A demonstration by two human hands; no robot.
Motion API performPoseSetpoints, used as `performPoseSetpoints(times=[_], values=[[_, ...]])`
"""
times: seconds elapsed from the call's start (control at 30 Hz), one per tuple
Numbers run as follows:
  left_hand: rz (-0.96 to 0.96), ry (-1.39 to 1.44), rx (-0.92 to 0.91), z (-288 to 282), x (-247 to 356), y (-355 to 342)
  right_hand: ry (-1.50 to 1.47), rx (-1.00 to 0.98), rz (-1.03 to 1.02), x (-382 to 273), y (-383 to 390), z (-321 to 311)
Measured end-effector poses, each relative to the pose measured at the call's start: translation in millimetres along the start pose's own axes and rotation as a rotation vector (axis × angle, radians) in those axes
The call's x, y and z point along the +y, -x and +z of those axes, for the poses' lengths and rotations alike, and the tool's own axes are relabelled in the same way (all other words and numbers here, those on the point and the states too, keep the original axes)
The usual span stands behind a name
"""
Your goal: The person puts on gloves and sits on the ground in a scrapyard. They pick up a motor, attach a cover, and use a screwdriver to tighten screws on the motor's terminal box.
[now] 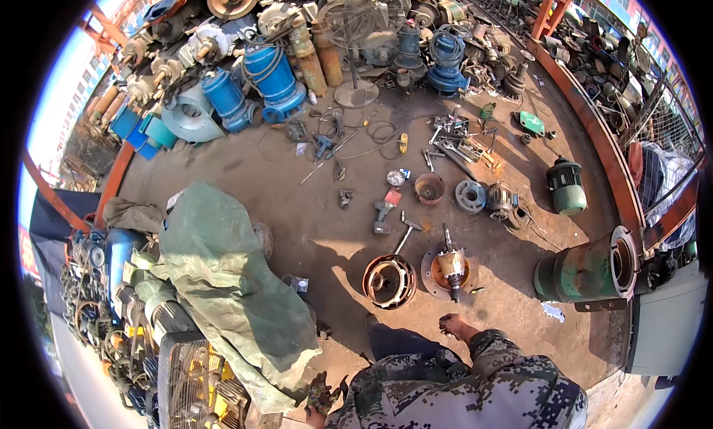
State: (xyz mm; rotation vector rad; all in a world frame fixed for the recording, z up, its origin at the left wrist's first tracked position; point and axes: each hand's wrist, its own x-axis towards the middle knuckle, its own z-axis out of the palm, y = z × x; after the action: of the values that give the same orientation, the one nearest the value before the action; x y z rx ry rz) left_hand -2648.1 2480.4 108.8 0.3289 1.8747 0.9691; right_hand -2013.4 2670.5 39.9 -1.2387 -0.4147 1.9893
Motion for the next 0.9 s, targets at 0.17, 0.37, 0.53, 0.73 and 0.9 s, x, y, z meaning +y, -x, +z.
performPoseSetpoints(times=[0.17,0.37,0.53,0.73,0.9], values=[[0.047,-0.548,0.101,-98.9,29.4,-74.8,0.319,0.314,0.105,-75.9,-29.8,219.7],[0.103,-0.387,-0.168,1.4,162.0,-152.0,-0.114,0.838,-0.009,5.1,126.6,162.4],[-0.102,-0.075,-0.186,98.0,196.4,-180.4,-0.468,1.304,0.131,177.9,273.3,161.9],[0.072,-0.445,-0.215,168.5,159.2,-187.8,-0.346,1.258,0.382,246.7,315.1,183.9],[0.061,-0.564,-0.433,254.1,160.2,-111.9,-0.247,1.255,0.3,233.3,304.2,86.6]])
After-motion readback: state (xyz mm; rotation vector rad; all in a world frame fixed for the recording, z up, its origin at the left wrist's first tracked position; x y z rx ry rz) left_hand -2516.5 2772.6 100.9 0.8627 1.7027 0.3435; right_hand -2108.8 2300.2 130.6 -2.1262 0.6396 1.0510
